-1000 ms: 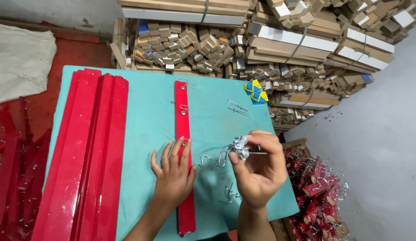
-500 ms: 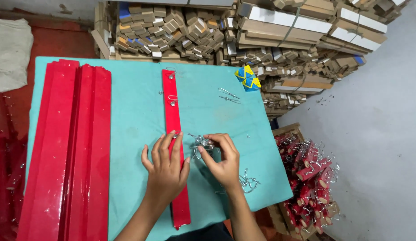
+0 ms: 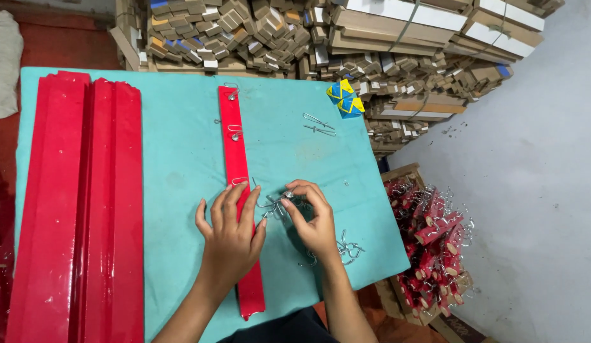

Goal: The person assembles red plastic hangers by inserting metal hooks and nails into pre-drilled holes. They work one hanger at a time, securing each hook with a nail, then place the finished hanger into a cardboard box.

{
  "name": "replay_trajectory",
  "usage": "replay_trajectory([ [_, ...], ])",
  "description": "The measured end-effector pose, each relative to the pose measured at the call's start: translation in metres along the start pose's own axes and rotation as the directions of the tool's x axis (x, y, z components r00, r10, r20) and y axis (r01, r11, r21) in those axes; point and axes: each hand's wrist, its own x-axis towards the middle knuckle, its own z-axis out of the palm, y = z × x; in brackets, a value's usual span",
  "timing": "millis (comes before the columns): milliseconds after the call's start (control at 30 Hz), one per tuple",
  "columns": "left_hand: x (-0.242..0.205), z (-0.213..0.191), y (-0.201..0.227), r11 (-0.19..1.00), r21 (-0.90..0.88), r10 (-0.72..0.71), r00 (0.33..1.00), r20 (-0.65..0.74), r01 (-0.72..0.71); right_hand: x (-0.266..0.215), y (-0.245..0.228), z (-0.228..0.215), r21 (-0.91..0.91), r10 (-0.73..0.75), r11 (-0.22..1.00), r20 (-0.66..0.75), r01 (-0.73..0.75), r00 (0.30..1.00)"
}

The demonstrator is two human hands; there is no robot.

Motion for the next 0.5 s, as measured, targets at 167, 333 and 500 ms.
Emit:
replay_trajectory([
  [167, -0.001, 0.001, 0.0, 0.999, -0.037, 0.013, 0.999, 0.046, -0.011, 0.0, 0.004, 0.001, 0.305, 0.15, 0.936, 0.106, -0.175, 0.983],
  [333, 0.0, 0.0, 0.0, 0.997, -0.075, 0.016, 0.997, 0.069, -0.011, 0.009, -0.01, 0.003, -0.002, 0.016, 1.0, 0.035, -0.016, 0.999],
  [500, 0.008, -0.01, 0.0, 0.978, -0.201, -0.037, 0.998, 0.06, 0.049, 0.008, -0.013, -0.001, 0.265, 0.129, 0.948, 0.182, -0.175, 0.975],
])
